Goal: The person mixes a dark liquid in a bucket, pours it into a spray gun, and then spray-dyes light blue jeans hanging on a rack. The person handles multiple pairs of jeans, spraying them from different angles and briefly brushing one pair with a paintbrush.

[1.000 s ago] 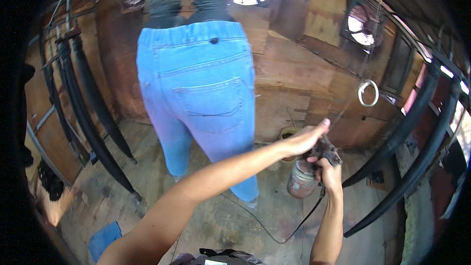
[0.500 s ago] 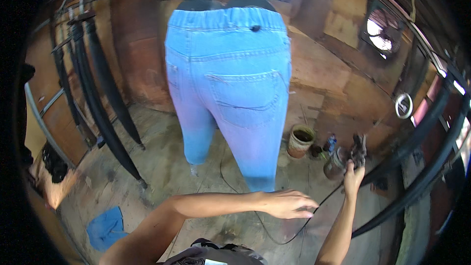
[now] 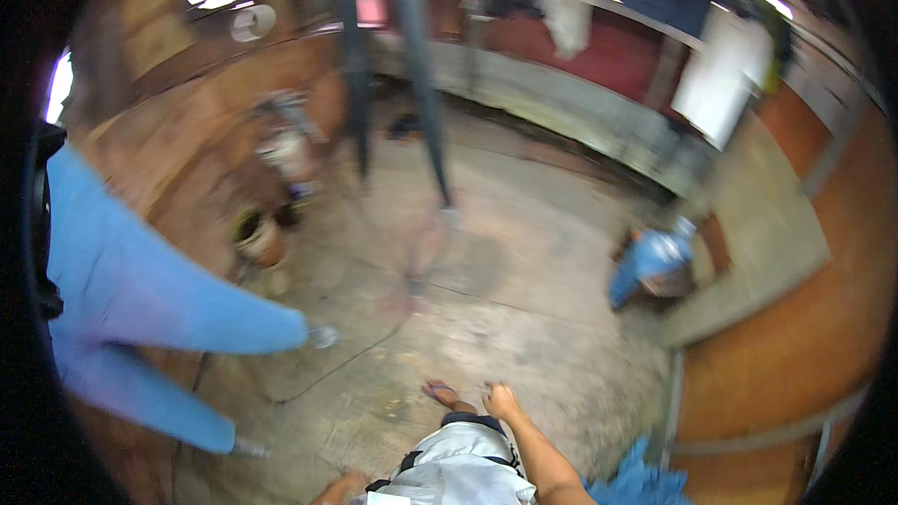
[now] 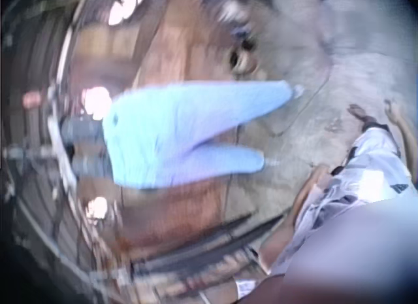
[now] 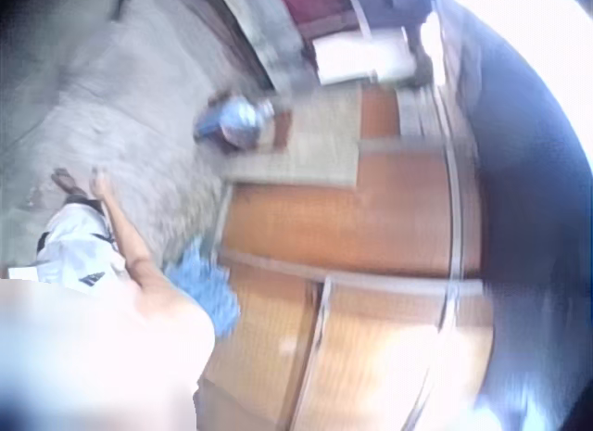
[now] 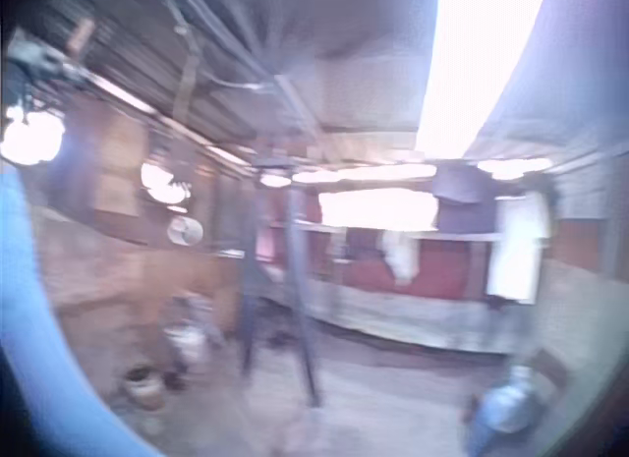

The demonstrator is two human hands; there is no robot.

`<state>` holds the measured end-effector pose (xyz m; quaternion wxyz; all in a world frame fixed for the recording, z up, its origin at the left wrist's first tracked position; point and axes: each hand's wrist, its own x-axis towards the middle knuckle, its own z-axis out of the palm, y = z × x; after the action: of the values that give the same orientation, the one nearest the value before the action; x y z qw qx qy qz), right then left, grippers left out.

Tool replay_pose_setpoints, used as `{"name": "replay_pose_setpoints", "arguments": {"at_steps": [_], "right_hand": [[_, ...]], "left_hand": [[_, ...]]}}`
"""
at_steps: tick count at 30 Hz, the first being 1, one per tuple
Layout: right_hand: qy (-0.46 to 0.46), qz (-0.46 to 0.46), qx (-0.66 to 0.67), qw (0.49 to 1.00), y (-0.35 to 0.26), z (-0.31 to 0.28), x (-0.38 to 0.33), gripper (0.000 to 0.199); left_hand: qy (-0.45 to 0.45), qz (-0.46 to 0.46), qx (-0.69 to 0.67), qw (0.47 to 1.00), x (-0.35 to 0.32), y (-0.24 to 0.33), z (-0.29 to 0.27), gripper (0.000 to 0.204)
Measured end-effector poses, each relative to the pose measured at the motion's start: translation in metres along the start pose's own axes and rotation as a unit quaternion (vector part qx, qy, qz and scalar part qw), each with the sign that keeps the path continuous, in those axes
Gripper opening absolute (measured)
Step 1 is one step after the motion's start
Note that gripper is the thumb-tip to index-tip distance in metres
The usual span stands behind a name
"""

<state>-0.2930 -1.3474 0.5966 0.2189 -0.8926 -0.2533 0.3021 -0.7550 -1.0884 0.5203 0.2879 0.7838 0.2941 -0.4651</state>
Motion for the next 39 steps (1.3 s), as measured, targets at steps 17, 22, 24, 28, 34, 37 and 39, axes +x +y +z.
{"name": "replay_pose_setpoints", "arguments": {"at_steps": [17, 22, 24, 28, 34, 37, 39], "right_hand": [[0.411, 0.484, 0.185, 0.75, 0.298, -0.029, -0.545, 0.045], [0.554, 0.515, 0.049, 0.652, 0.386, -0.158, -0.692, 0.036], [0.584, 0.549, -0.01, 0.598, 0.424, -0.218, -0.753, 0.037], [0.59, 0.617, -0.097, 0.511, 0.511, -0.321, -0.856, 0.045], [0.571, 0.577, -0.227, 0.538, 0.63, -0.381, -0.936, 0.049], [0.445, 0.662, -0.17, 0.578, 0.675, -0.39, -0.954, 0.041], [0.482, 0.586, -0.264, 0.596, 0.692, -0.384, -0.962, 0.023]], "left_hand": [[0.114, 0.099, -0.034, 0.988, 0.124, 0.204, -0.147, 0.026], [0.155, 0.193, -0.277, 0.928, 0.124, 0.331, -0.201, 0.019], [0.163, 0.208, -0.263, 0.928, 0.112, 0.365, -0.179, 0.019], [0.104, 0.189, -0.186, 0.959, 0.094, 0.397, -0.088, 0.021], [-0.034, 0.006, -0.147, 0.989, 0.052, 0.357, 0.036, 0.034], [-0.039, -0.017, -0.186, 0.982, 0.028, 0.329, 0.077, 0.035], [0.002, -0.035, -0.193, 0.981, 0.014, 0.306, 0.097, 0.033]]}}
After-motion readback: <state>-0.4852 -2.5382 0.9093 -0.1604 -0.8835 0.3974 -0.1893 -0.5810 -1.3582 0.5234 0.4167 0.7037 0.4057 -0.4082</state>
